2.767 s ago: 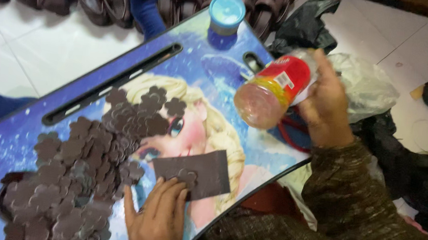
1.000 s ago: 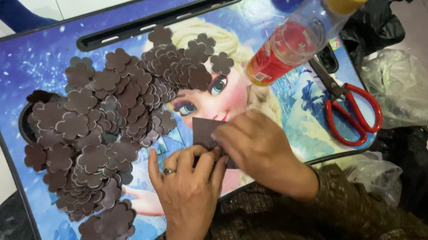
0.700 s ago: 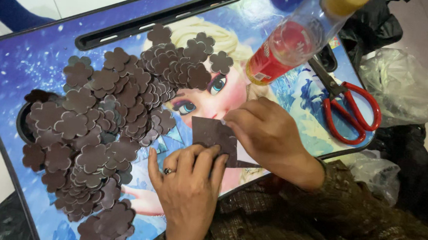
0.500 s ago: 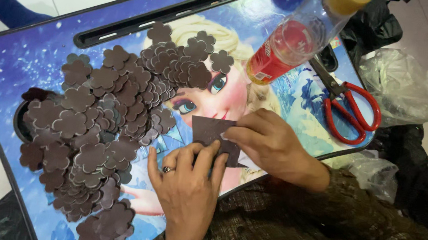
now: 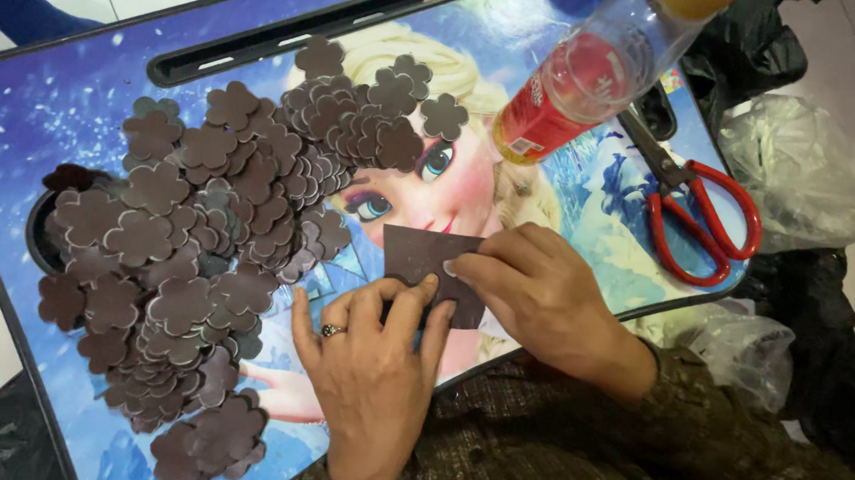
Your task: The person repeatedly rubs small dark brown leather pieces with a white pad over a printed tray. The person holds the leather piece with the left hand and rubs it with the right hand, then places the piece back on the tray. The process is repeated for multiple pieces.
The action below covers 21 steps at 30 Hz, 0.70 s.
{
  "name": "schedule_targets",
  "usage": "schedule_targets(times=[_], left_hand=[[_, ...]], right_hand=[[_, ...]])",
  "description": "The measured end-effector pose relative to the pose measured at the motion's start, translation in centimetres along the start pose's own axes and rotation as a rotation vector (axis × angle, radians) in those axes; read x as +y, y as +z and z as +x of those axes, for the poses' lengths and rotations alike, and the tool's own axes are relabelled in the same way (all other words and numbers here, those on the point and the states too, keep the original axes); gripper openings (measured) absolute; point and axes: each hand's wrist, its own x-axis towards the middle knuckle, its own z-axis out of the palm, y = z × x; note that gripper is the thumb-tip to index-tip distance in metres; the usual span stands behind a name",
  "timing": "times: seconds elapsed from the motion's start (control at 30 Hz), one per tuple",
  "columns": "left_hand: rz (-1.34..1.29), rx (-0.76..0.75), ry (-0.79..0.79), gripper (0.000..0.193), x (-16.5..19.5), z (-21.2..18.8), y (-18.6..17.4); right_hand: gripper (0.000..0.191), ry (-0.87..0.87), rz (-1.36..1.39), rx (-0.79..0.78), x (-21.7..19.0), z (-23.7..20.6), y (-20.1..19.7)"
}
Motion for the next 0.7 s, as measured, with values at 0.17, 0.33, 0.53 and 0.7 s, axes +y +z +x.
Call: schedule_targets(times=[0.17, 0.33, 0.53, 0.7], left_hand=[[-0.027, -0.003, -0.008, 0.026, 0.0, 0.1, 0.3], [-0.033, -0.012, -0.016, 0.026, -0.1, 0.0, 0.2], [-0.019, -0.005, -0.005, 0.025, 0.0, 0.0, 0.2], [-0.039, -0.018, -0.013, 0.026, -0.1, 0.1, 0.2]], right_hand=[[0.027, -0.019, -0.126, -0.054, -0.1, -0.9, -1.1], [0.018, 0.113, -0.021, -0.097, -0.4, -0.7, -2.1], [0.018, 0.104, 0.011, -0.007, -1.7, -0.6, -0.4], [0.020, 0.136, 0.030, -0.097, -2.0, -2.0, -1.6]])
